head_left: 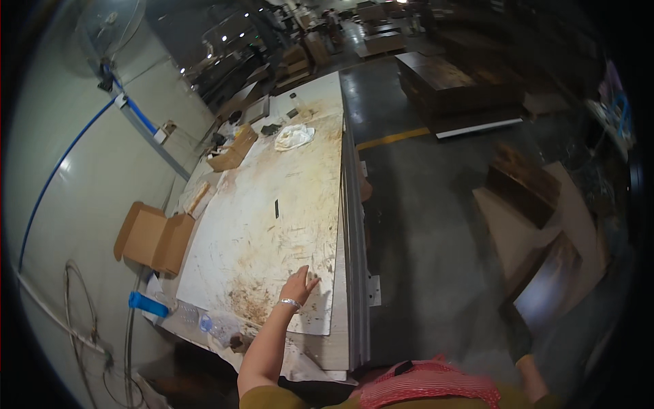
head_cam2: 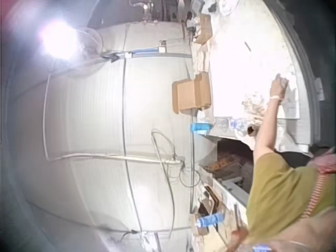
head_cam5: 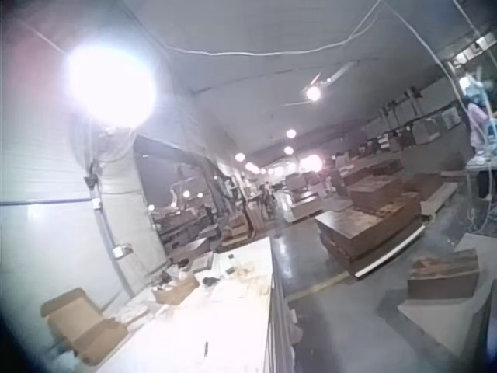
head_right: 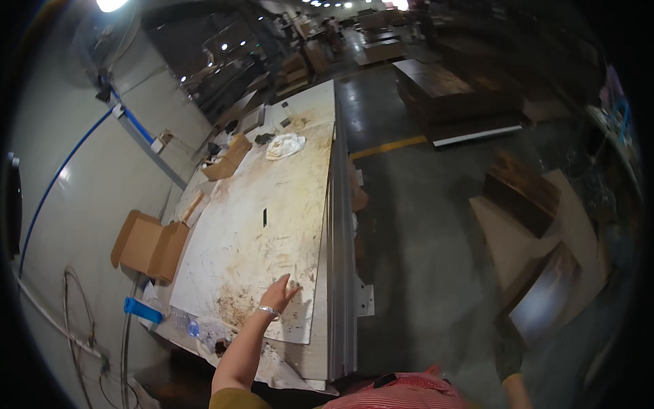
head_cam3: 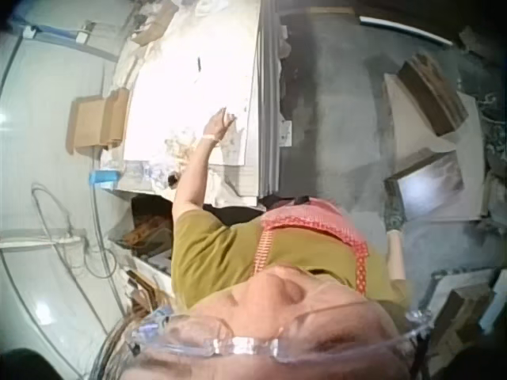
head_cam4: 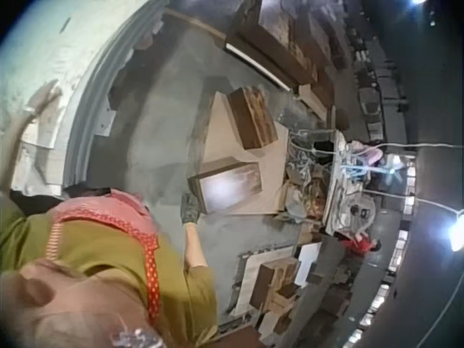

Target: The person taps a wooden box with a mallet, uses a scraper on its edges, and then wipes down wooden components with a cloth and liquid from a bottle.

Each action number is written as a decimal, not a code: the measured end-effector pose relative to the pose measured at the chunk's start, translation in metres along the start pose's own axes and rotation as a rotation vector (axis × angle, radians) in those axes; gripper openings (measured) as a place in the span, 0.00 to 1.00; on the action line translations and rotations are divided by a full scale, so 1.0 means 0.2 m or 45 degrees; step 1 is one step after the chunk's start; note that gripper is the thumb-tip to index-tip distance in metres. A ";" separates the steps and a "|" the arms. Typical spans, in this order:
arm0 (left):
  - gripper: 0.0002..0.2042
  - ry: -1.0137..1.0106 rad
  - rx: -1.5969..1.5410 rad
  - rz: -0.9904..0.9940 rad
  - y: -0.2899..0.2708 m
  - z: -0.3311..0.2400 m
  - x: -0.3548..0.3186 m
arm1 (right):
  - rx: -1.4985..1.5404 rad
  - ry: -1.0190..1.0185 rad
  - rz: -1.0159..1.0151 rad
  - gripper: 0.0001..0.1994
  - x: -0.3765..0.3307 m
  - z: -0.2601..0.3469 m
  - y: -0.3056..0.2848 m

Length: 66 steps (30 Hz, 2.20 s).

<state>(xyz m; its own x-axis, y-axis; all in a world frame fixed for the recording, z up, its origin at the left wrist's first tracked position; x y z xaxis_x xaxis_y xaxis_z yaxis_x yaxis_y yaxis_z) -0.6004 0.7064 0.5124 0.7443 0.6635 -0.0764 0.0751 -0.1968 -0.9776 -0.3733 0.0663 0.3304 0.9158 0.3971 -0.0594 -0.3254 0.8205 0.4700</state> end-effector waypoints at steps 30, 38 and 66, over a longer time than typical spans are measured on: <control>0.27 -1.253 0.200 -0.527 -0.04 0.65 1.25 | -2.507 0.083 1.652 0.11 2.57 -0.67 -0.09; 0.23 -1.496 0.188 -0.507 -0.07 0.71 1.51 | -2.782 -0.051 1.491 0.13 4.04 -0.74 0.72; 0.16 -0.463 -3.056 -0.786 -0.43 0.56 3.28 | -0.434 0.428 1.782 0.23 3.93 -1.10 4.65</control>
<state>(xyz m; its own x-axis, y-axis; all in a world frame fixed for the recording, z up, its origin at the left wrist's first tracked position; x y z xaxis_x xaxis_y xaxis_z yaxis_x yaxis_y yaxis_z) -0.1940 1.2394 0.5245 0.3021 0.9149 -0.2679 0.5734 0.0501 0.8177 -0.0080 1.2314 0.5278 -0.2631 0.9640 0.0387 -0.9595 -0.2656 0.0938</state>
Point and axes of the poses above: each hand's wrist, its own x-axis towards the middle knuckle, its own y-axis out of the palm, z = x × y, the point moved 10 cm from there along x, towards the middle knuckle, and after that the axes turned 7 degrees about -y, right-handed, at the moved point
